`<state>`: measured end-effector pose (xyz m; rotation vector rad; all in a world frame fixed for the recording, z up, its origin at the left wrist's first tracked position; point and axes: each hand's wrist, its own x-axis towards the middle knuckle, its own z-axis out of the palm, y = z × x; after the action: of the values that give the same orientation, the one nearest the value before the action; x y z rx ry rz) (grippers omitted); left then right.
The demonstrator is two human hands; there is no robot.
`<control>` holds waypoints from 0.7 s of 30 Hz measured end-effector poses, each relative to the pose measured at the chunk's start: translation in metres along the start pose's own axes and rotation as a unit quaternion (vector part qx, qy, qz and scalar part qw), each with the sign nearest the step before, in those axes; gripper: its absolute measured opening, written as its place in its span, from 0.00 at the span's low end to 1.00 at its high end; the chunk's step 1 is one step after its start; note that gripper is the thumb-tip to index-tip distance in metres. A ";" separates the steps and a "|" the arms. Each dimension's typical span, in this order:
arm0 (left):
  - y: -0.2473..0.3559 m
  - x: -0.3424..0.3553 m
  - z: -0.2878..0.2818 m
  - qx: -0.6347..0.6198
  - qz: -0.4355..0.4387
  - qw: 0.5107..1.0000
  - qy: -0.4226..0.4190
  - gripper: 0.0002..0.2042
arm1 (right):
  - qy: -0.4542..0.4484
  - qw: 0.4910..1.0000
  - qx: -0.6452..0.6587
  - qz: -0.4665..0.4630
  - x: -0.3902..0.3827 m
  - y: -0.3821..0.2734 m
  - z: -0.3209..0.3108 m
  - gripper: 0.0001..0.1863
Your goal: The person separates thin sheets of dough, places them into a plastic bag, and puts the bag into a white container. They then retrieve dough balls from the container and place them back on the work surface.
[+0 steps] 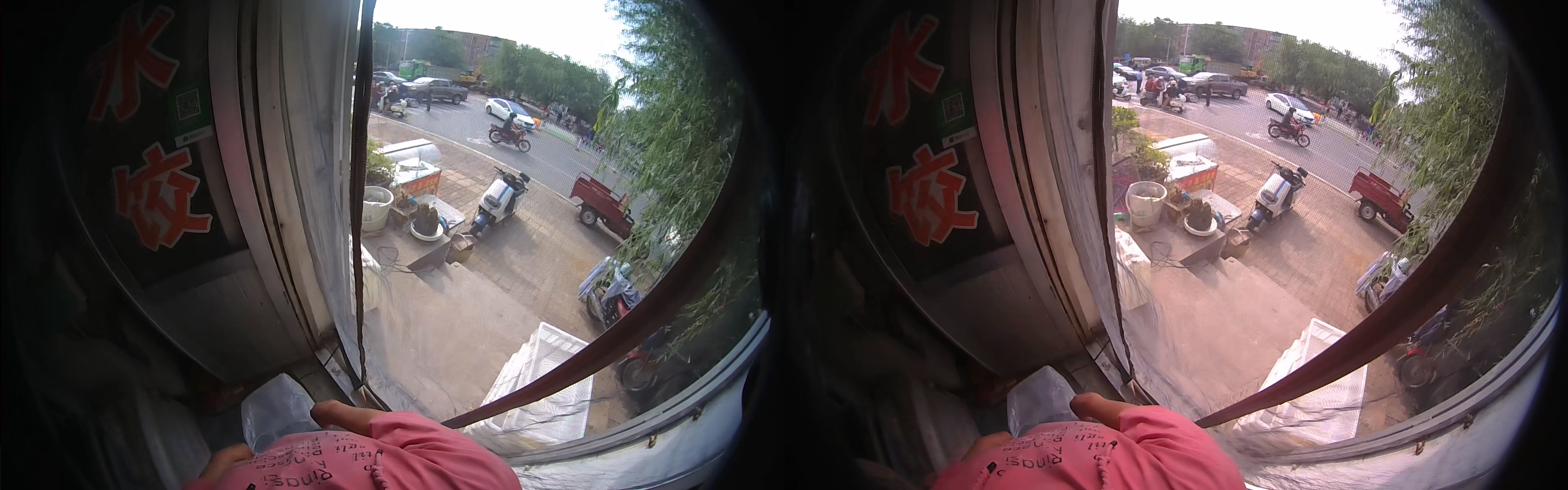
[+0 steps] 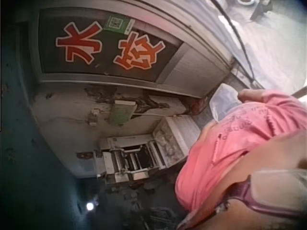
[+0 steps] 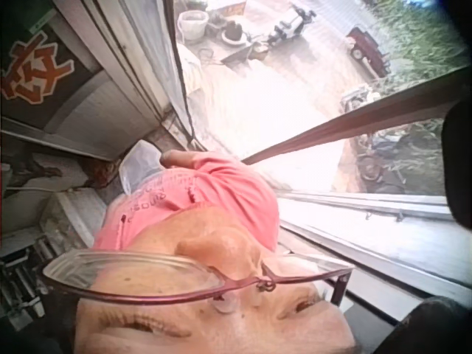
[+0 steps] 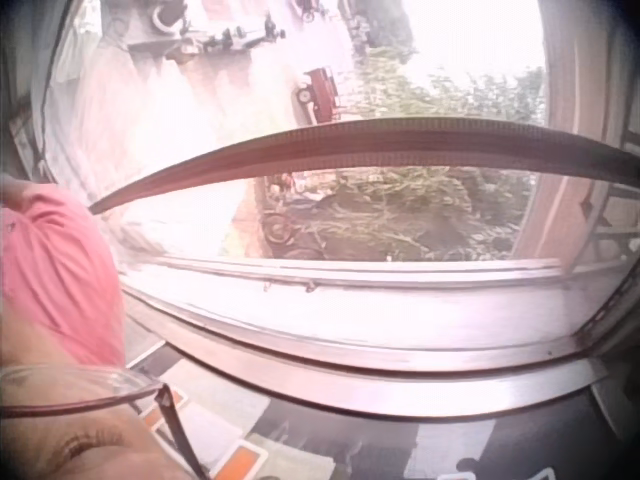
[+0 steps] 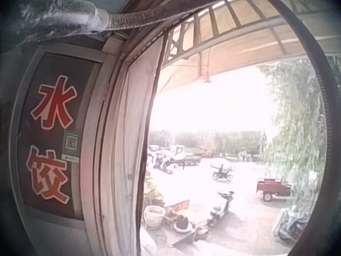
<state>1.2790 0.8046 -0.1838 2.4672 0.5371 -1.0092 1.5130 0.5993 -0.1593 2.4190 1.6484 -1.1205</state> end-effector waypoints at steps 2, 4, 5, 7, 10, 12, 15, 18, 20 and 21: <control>-0.005 -0.001 0.021 -0.162 -0.036 0.986 0.007 0.14 | 0.052 0.998 0.024 -0.020 0.009 0.005 -0.006 0.14; 0.017 -0.005 0.014 -0.049 -0.059 0.997 -0.023 0.14 | 0.069 0.994 0.088 -0.019 -0.008 0.007 0.034 0.14; 0.014 0.004 -0.017 0.008 -0.062 0.996 0.071 0.16 | 0.167 0.980 0.100 -0.039 -0.001 0.001 -0.001 0.11; 0.054 -0.017 -0.105 -0.048 0.005 0.927 0.372 0.12 | 0.313 0.936 0.149 -0.067 -0.017 -0.026 -0.089 0.11; 0.134 -0.080 -0.148 -0.152 0.194 0.598 0.763 0.07 | 0.639 0.648 0.289 -0.297 -0.085 -0.074 -0.136 0.10; 0.105 -0.056 -0.100 -0.137 0.192 0.765 0.599 0.07 | 0.617 0.698 0.108 -0.348 -0.050 -0.053 -0.087 0.11; 0.033 0.002 0.017 -0.232 0.045 0.961 0.142 0.08 | 0.127 0.955 0.268 0.031 0.049 0.029 0.076 0.09; 0.026 0.006 0.042 -0.416 -0.050 0.898 0.133 0.06 | 0.182 0.924 0.216 -0.259 0.048 0.039 0.089 0.06; 0.019 0.013 0.004 -0.535 -0.045 0.820 0.198 0.06 | 0.059 0.918 0.392 -0.032 0.017 -0.009 0.008 0.05; 0.029 0.013 -0.043 -0.581 0.043 0.775 0.245 0.05 | 0.140 0.936 0.321 -0.037 0.015 -0.018 -0.038 0.07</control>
<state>1.3264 0.8052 -0.1584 1.5081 0.8506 0.1298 1.5220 0.6337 -0.1331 3.0490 1.6446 -1.6003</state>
